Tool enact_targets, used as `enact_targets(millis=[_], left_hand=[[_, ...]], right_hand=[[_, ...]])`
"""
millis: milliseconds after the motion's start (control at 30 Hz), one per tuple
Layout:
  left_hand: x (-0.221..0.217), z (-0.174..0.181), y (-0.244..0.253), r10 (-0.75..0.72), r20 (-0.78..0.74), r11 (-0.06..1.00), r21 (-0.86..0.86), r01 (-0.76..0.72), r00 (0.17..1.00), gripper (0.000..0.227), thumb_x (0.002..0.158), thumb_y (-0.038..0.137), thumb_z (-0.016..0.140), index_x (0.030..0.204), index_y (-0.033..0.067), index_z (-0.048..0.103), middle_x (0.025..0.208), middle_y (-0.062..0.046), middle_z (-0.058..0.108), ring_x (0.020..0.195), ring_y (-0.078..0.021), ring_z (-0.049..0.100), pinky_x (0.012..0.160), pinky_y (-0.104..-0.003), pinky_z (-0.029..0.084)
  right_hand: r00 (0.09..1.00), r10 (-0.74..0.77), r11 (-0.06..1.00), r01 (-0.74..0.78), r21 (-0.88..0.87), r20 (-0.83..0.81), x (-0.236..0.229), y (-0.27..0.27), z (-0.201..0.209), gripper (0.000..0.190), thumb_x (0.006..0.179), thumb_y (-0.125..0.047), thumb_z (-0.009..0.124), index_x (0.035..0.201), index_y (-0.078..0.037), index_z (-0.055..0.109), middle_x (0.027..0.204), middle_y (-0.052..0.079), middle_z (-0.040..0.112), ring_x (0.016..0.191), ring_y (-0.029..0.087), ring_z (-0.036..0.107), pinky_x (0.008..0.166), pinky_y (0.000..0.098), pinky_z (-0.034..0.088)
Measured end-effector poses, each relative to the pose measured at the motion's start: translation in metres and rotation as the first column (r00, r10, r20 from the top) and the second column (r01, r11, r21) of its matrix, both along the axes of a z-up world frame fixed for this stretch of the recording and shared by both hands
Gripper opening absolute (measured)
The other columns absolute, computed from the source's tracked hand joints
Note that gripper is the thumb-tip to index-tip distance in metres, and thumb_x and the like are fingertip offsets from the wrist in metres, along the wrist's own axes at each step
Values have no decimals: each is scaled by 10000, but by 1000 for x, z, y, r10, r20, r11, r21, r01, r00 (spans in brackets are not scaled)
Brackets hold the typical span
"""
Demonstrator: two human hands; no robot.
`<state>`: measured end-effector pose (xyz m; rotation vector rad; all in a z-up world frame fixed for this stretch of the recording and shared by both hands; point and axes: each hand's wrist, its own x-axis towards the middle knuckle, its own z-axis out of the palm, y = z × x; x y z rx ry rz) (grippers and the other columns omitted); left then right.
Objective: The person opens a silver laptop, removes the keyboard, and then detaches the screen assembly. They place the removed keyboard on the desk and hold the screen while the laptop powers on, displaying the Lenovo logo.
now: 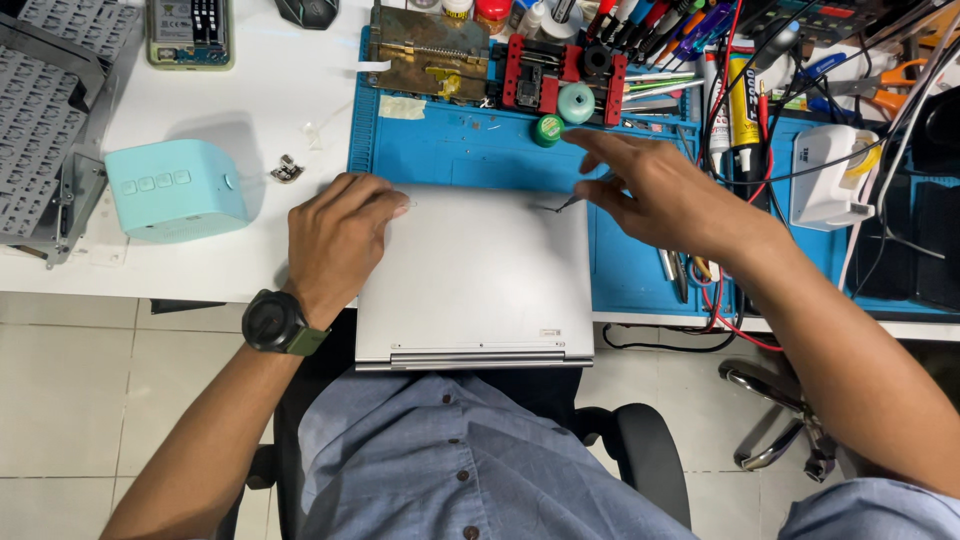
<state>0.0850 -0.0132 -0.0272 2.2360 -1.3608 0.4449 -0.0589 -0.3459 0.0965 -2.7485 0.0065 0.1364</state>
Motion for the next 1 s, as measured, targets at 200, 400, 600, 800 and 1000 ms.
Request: enact_targets(millis=[200,400,600,800,1000], left_hand=[[-2,-13,4,-12,-52,997,-80,7,999,72,1083,118,779,1078,130,850,1034,-14,708,1126,-242,749,840,-345,626],[-1,-15,3,-5,-113,993,-114,-8,994,82,1078,140,788,1088,117,866,1030,-19,700,1118,-248,752,873,-347,619],[-2,-20,7,-7,-177,987,-156,-21,984,127,1103,158,772,1130,78,866,1061,-42,700,1145,-262,752,909,-355,616],[-4,-22,13,6,-239,973,-223,-61,971,226,1104,185,786,1268,35,827,1165,-85,694,1218,-298,737,994,-381,631],[-6,-18,15,-62,-316,958,-285,-33,947,275,1094,107,775,1331,-32,781,1265,-164,716,1308,-363,706,1070,-431,606]], right_hand=[[997,-71,993,75,95,-39,-6,0,-6,247,1068,-44,720,1297,25,781,728,191,767,525,248,749,528,322,594],[999,23,992,-26,121,29,-5,0,-7,433,1014,71,706,1447,64,701,956,276,764,794,445,820,649,481,661],[999,15,981,-6,192,-43,-6,11,6,802,974,80,712,1687,95,343,1162,364,719,983,527,790,785,619,687],[998,-66,994,64,91,15,1,13,0,477,1059,-21,708,1530,37,655,861,237,768,629,285,781,563,383,658],[999,39,999,-40,29,30,4,8,-7,515,999,85,730,1510,77,666,925,282,771,771,445,805,605,464,660]])
